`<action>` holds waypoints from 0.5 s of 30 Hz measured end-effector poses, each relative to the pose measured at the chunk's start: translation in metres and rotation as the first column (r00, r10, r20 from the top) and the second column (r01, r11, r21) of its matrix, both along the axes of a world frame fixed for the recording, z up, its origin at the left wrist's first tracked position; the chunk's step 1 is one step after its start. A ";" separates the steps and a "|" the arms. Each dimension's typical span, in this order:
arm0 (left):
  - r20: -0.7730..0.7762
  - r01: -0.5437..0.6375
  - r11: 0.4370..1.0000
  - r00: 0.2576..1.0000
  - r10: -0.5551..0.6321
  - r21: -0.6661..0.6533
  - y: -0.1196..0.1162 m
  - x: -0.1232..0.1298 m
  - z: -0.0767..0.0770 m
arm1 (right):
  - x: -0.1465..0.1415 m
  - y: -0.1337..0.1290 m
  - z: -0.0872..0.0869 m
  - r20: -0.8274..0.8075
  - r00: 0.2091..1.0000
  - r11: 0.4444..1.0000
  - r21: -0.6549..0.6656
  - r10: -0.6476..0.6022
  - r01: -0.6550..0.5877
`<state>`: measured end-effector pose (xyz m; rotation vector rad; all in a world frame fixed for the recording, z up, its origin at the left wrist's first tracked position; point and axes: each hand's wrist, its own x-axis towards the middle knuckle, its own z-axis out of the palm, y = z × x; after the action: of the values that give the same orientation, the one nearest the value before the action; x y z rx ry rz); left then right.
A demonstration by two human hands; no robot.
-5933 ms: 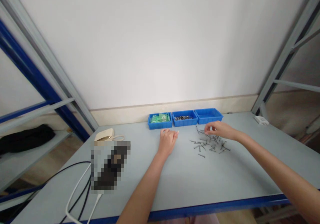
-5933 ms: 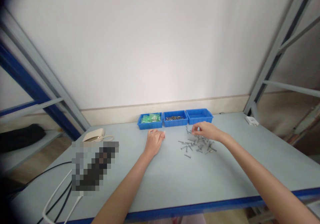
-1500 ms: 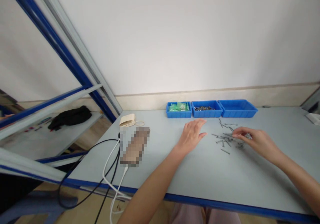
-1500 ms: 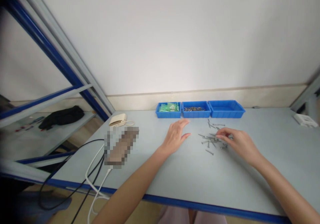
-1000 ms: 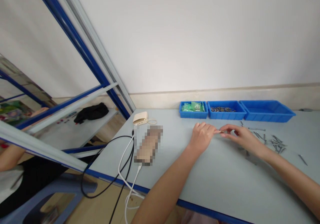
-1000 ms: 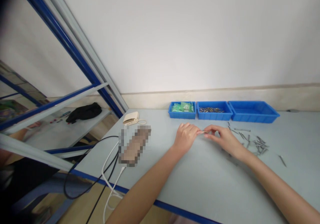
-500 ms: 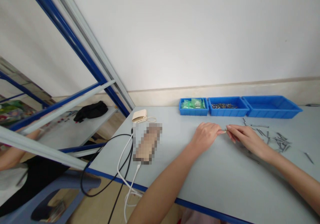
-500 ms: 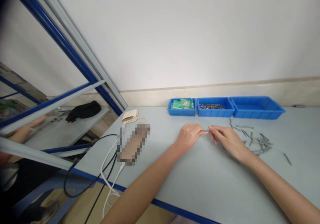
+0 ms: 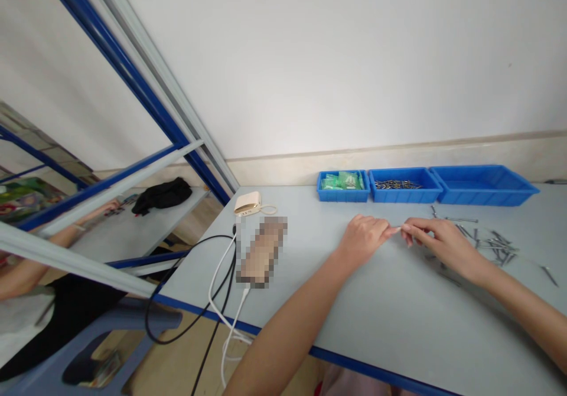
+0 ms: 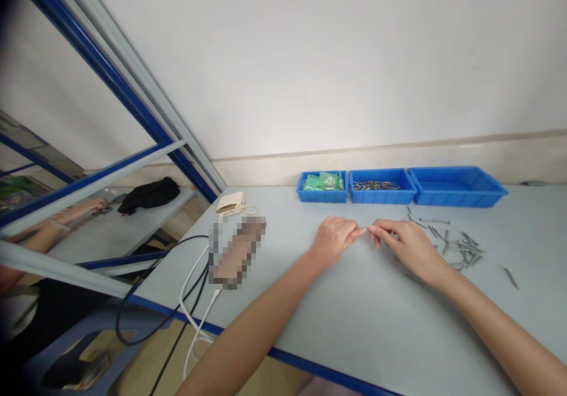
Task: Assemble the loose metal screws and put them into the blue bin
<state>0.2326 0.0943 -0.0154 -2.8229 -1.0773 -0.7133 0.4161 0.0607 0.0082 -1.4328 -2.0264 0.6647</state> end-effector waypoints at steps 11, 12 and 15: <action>0.010 0.037 0.998 0.999 -0.037 -0.052 -0.003 -0.002 0.005 | 0.002 -0.002 0.003 -0.008 0.998 0.998 -0.026 0.062 -0.062; 0.012 0.041 0.998 0.999 -0.041 -0.048 -0.004 -0.002 0.006 | 0.002 -0.002 0.004 -0.003 0.998 0.997 -0.024 0.068 -0.068; 0.019 0.037 0.998 0.999 -0.036 -0.051 -0.008 -0.004 0.009 | 0.001 -0.003 0.009 -0.041 0.995 0.995 -0.030 0.093 -0.094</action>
<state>0.2289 0.0865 -0.0062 -2.8920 -1.0653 -0.7260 0.4170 0.0578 0.0174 -1.3384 -2.0715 0.7618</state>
